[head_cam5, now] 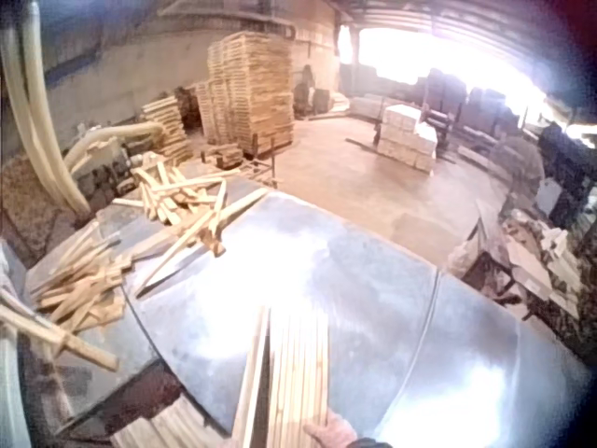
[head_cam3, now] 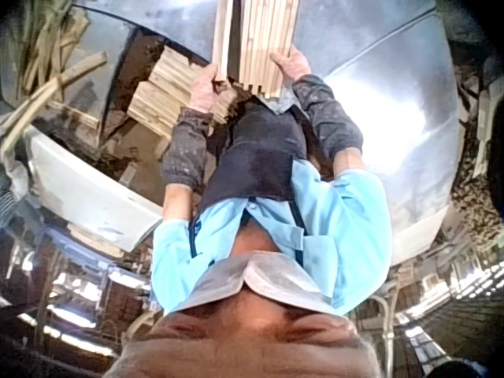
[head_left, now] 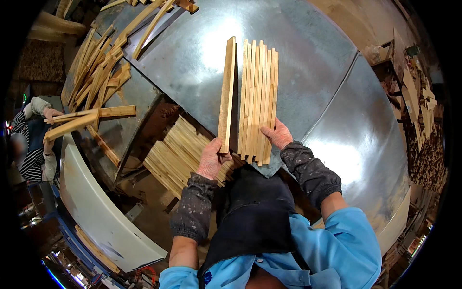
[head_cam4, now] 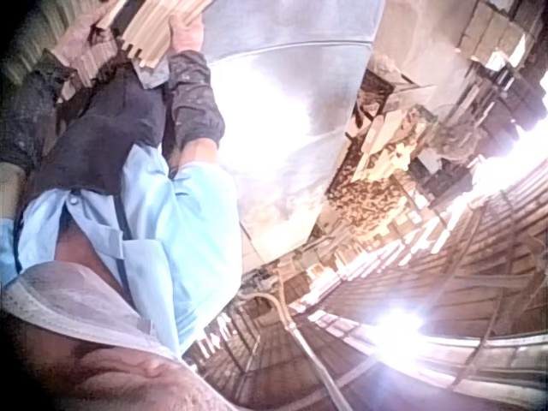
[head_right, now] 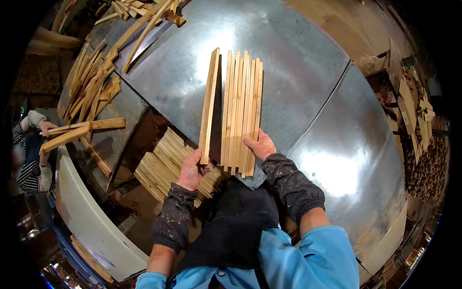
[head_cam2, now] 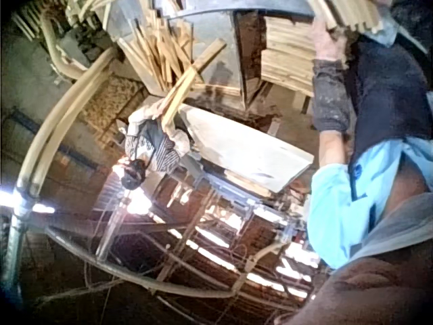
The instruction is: The person stands at a metal workbench in a workshop and sorts small wooden planks. They pick up individual planks from a pile, align them, and stack them into neat bundles.
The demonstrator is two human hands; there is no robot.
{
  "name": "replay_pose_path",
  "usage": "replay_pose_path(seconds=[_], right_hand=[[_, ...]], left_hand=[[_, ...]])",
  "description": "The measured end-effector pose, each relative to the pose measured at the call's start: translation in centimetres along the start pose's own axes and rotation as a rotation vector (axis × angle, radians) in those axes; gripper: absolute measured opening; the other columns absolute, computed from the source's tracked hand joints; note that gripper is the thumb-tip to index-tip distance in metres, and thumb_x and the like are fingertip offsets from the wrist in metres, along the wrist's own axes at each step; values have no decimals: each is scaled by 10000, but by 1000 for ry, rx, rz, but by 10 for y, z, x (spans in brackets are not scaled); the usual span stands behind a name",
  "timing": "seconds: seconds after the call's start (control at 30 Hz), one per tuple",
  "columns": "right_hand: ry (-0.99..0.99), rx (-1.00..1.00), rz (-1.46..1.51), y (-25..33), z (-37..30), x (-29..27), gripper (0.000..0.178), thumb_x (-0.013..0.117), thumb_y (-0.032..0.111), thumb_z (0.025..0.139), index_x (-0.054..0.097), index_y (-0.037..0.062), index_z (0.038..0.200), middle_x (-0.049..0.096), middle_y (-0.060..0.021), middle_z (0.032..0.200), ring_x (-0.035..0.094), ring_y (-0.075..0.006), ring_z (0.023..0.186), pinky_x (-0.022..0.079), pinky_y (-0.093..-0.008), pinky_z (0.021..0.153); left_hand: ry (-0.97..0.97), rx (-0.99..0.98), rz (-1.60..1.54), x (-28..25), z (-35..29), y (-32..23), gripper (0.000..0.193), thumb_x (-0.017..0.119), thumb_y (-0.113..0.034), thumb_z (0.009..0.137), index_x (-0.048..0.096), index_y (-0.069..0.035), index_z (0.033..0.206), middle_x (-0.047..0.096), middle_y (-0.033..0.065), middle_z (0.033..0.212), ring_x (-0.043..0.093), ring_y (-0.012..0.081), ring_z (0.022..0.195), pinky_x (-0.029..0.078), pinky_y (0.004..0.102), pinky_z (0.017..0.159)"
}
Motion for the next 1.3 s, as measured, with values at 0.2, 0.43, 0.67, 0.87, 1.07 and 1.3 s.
replay_pose_path(seconds=[0.2,0.43,0.67,0.87,1.07,1.3], right_hand=[[-21,8,-43,5,-3,-2,624,768,193,937,490,2,1462,700,-124,1277,663,-218,1146,522,-358,1014],[-45,7,-168,21,-12,-6,627,772,241,929,509,13,1451,714,-130,1266,674,-232,1152,519,-364,1015],[-42,-19,-38,7,-6,-4,638,777,260,916,518,22,1449,721,-138,1253,679,-239,1144,519,-371,1016],[-66,-38,-145,23,-14,-7,642,768,339,898,552,10,1405,735,-190,1229,700,-328,1151,527,-407,1007],[-75,-53,-136,23,-14,-6,649,772,336,893,551,18,1414,735,-187,1232,701,-328,1149,528,-408,1006],[-74,-59,-122,30,-19,-6,635,769,319,898,551,13,1410,734,-188,1233,704,-316,1144,526,-409,1008]], left_hand=[[49,-100,-376,34,-25,6,531,573,-479,1069,644,-2,1290,535,-26,699,428,138,555,416,326,585],[183,-128,-472,41,-21,14,508,587,-464,1064,650,-7,1274,502,-46,672,352,120,519,378,310,562],[1,-79,-338,45,-25,12,507,566,-468,1075,655,-7,1266,525,-30,678,415,127,509,413,313,558],[13,-42,-333,45,-25,15,518,579,-484,1065,661,-9,1256,580,-9,701,475,134,524,451,337,556],[-10,-62,-327,46,-25,15,549,588,-500,1059,649,-8,1295,582,-27,710,441,123,546,398,322,578],[66,-49,-340,66,-31,4,561,540,-515,1077,634,-12,1308,559,-27,693,417,126,531,375,321,564]])
Point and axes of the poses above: each hand's wrist, its own z-axis towards the middle knuckle, its own x-axis out of the palm, y = z × x, the point moved 9 cm from there along z, towards the middle knuckle
